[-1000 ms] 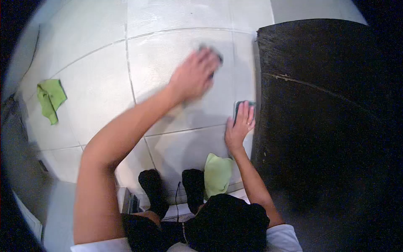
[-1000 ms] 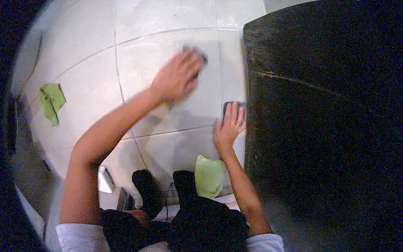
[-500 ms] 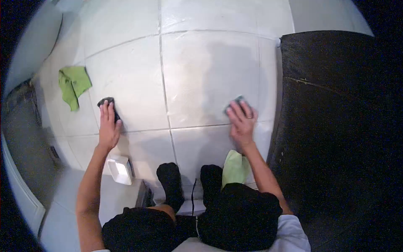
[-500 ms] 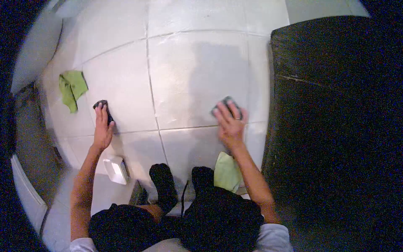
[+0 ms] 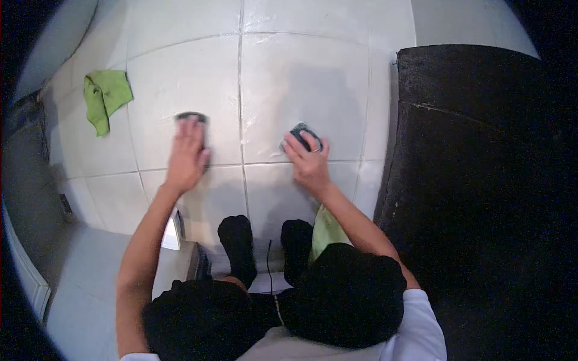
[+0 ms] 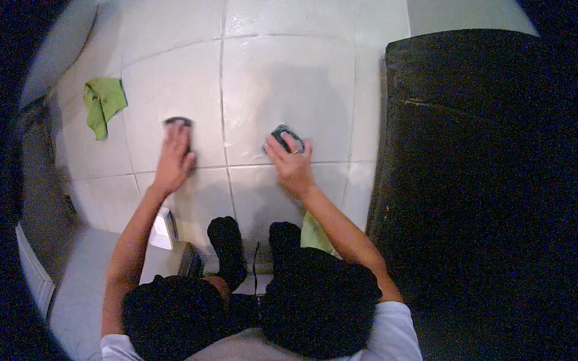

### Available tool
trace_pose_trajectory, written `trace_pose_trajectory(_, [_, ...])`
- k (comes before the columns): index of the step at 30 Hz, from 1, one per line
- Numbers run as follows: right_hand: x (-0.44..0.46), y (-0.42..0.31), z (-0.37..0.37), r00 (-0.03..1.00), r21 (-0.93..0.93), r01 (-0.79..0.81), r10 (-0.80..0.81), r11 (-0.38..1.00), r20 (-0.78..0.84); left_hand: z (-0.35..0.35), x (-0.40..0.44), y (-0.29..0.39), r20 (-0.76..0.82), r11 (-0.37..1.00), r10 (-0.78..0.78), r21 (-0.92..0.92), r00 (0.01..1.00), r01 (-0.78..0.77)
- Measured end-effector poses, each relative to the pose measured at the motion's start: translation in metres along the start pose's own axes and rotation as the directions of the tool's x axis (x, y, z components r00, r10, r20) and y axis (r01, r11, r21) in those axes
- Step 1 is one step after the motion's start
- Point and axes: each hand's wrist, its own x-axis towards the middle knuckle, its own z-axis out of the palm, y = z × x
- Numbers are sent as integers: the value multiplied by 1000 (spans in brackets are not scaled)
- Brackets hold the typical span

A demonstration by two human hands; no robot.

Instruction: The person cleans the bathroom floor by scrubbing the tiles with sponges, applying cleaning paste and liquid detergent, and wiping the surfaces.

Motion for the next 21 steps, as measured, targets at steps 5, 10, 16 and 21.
trace_pose_trajectory(5, [1,57,-41,986,-122,-167,168,978,-2,23,24,103,114,863,505,-50,856,-502])
trace_pose_trajectory(10, [-10,60,-53,953,-129,-293,301,947,47,38,62,177,-41,842,540,24,841,-539])
trace_pose_trajectory(16, [-7,57,-46,951,-120,-310,307,943,-45,23,29,158,70,863,505,-73,860,-500])
trace_pose_trajectory(21, [1,53,-49,945,-114,-326,324,939,-33,24,63,189,-36,919,394,-17,918,-395])
